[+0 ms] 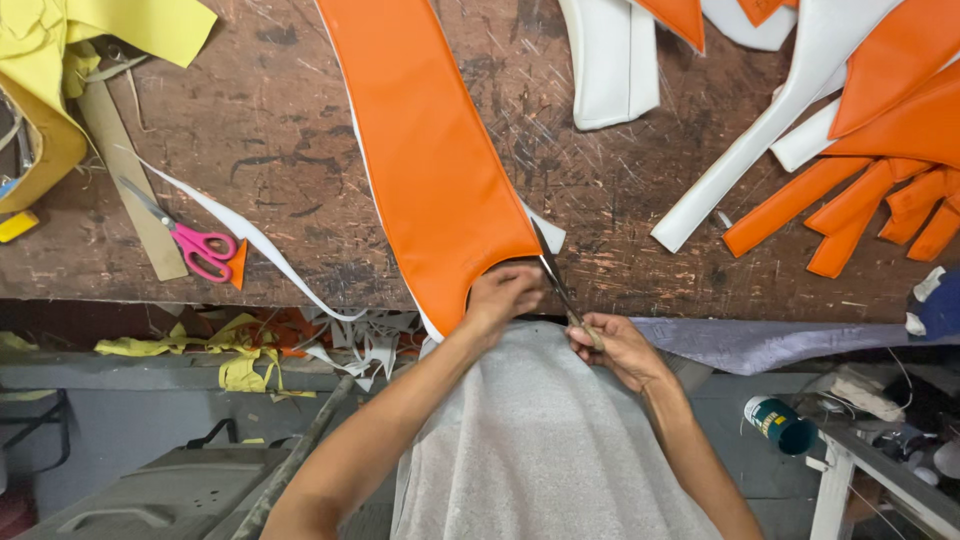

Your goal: The person cuts multiple orange and white fabric pieces using large shears on a wooden workbench, following the existing outlines of the material.

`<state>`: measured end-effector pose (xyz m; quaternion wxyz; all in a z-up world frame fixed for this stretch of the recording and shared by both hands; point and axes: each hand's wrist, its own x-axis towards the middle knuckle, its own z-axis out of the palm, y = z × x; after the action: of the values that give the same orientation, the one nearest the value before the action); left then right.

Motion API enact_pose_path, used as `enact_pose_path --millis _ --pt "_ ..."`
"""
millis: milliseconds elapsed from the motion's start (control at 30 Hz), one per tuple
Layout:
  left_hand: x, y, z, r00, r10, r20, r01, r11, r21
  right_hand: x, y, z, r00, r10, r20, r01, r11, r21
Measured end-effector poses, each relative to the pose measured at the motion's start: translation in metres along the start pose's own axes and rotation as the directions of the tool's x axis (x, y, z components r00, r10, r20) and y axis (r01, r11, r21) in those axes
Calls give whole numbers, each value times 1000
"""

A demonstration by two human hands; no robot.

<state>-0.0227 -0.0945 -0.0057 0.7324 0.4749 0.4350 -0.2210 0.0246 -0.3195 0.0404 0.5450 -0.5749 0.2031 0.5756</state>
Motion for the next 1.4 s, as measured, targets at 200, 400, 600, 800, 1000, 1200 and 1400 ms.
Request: enact_pose_path --millis 200,400,600,800,1000,1200,1400 --pt "29 -22 8 991 -123 52 126 726 -676 -11 -6 0 1000 1 15 -1 1000 22" --pt "34 -27 9 997 -72 15 58 644 -763 -11 -5 -1 1000 8 8 -8 1000 1" --pt "27 -17 5 999 -23 43 47 691 -721 -8 -9 10 1000 -11 6 11 1000 14" --pt "23 -10 4 996 -35 84 85 700 -709 -4 -9 14 999 -25 33 23 999 44" --pt "22 -8 2 993 -33 114 104 706 -701 0 -4 12 997 -71 39 66 991 120" --pt "23 -9 2 991 1 133 96 686 -721 0 -2 13 996 -76 44 68 987 147" --pt "22 -9 2 989 7 144 101 685 -722 -1 -2 13 994 -93 58 81 979 185"
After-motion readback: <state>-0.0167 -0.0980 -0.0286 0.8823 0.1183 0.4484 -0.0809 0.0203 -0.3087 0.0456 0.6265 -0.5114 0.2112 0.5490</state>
